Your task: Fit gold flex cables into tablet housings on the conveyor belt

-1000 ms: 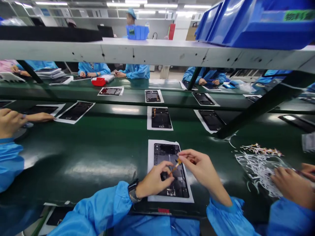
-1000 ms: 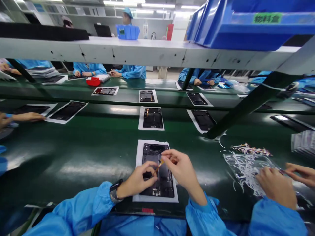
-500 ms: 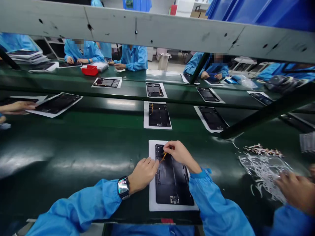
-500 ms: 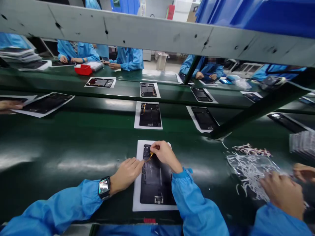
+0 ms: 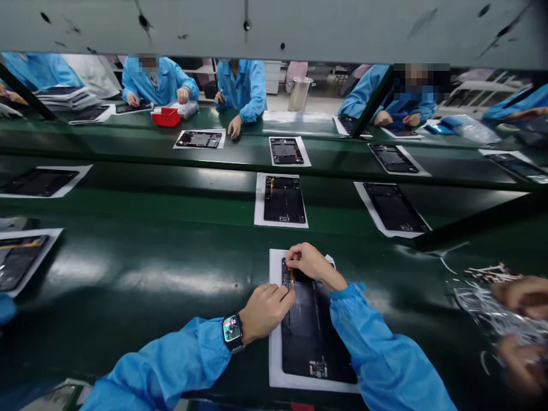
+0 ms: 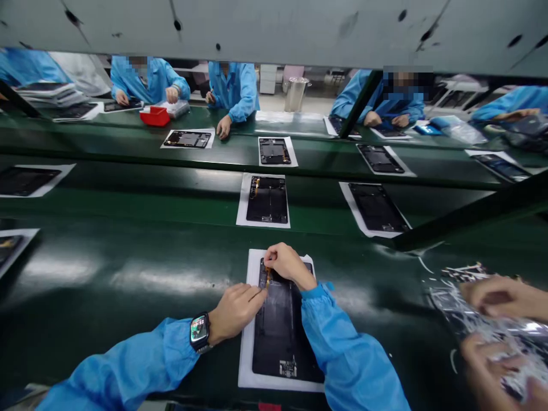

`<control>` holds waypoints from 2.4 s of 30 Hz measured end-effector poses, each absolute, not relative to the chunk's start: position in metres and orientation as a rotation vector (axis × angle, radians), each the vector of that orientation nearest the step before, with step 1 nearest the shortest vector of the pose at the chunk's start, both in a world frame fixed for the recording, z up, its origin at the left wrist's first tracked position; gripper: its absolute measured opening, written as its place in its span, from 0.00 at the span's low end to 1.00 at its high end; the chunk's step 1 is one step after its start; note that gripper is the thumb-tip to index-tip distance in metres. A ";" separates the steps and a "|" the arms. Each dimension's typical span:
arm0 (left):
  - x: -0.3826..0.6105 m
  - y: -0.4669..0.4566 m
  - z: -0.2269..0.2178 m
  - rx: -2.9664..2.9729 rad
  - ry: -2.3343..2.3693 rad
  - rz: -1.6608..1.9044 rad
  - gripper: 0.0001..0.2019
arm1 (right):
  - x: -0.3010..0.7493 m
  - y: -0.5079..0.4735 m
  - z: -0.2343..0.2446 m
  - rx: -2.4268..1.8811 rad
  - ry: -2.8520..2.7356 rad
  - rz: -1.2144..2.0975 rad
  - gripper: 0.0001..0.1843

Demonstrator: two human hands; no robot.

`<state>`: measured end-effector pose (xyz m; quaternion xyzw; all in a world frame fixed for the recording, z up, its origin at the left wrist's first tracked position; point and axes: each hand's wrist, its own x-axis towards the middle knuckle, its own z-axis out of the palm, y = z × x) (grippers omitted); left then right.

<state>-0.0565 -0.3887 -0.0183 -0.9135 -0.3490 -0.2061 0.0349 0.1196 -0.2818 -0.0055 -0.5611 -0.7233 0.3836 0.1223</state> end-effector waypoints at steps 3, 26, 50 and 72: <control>-0.057 -0.385 -0.023 -2.841 -1.091 -0.649 0.09 | 0.119 -0.283 -0.002 -1.663 -2.128 1.100 0.01; -0.051 -0.400 -0.020 -2.873 -1.206 -0.697 0.13 | 0.122 -0.290 0.014 -1.703 -2.631 0.673 0.11; -0.049 -0.406 -0.026 -2.905 -1.121 -0.624 0.13 | 0.141 -0.285 -0.002 -1.557 -2.610 0.582 0.15; -0.047 -0.405 -0.018 -2.923 -1.064 -0.506 0.11 | 0.142 -0.284 -0.002 -1.584 -2.559 0.624 0.16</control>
